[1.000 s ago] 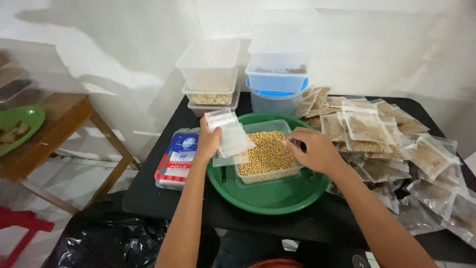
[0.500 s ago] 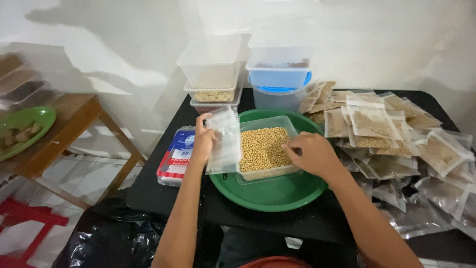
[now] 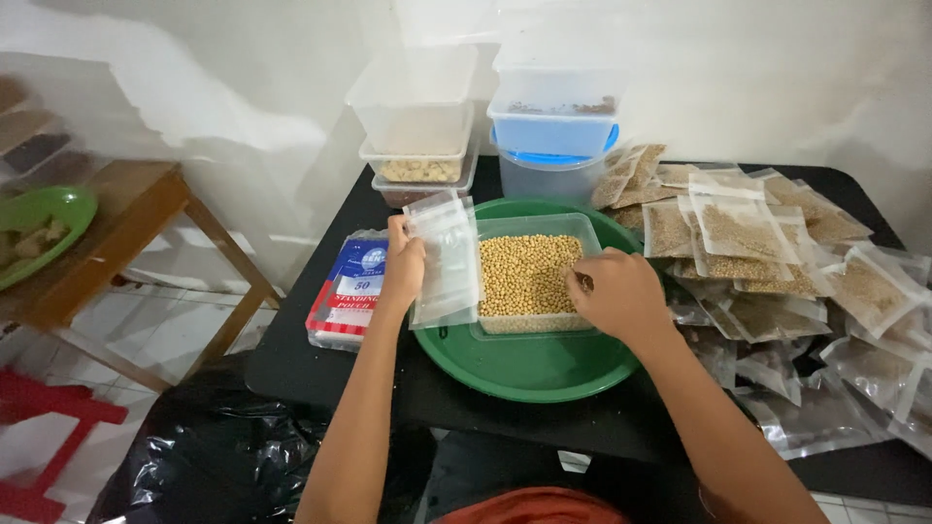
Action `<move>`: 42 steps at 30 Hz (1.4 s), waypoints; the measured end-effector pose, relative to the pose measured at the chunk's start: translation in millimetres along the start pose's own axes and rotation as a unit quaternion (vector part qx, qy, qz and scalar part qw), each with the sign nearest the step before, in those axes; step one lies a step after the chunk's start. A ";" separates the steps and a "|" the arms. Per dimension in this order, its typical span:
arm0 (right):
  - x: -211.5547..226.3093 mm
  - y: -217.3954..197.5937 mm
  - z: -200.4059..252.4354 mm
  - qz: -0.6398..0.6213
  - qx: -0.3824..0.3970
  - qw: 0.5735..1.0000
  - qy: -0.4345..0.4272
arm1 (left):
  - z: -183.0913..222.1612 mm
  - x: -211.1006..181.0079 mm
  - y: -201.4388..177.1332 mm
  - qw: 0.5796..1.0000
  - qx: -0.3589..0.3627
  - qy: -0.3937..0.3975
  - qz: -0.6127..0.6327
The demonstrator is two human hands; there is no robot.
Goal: Manually filling small plastic pouches with soybeans using a measuring spoon from a larger container.
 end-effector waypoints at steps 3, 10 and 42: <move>4.1 -4.7 -0.5 -0.019 -0.008 1.000 0.009 | 7.0 -8.4 0.8 1.000 0.001 -0.011 -0.012; 6.7 -9.8 2.6 -0.065 -0.012 0.998 0.009 | -13.5 19.2 -4.8 0.994 0.024 -0.059 -0.089; 12.9 -21.5 -3.8 -0.102 -0.010 0.994 0.031 | 13.7 -45.2 12.6 0.991 -0.014 0.064 -0.119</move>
Point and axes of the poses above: each hand's wrist, its own z-axis away from the middle knuckle, its own y-axis out of the palm, x = y × z, the point moved 2 cm from there along -z, towards the middle knuckle, and after that the axes turned 6 degrees about z, right-handed, at the moved point
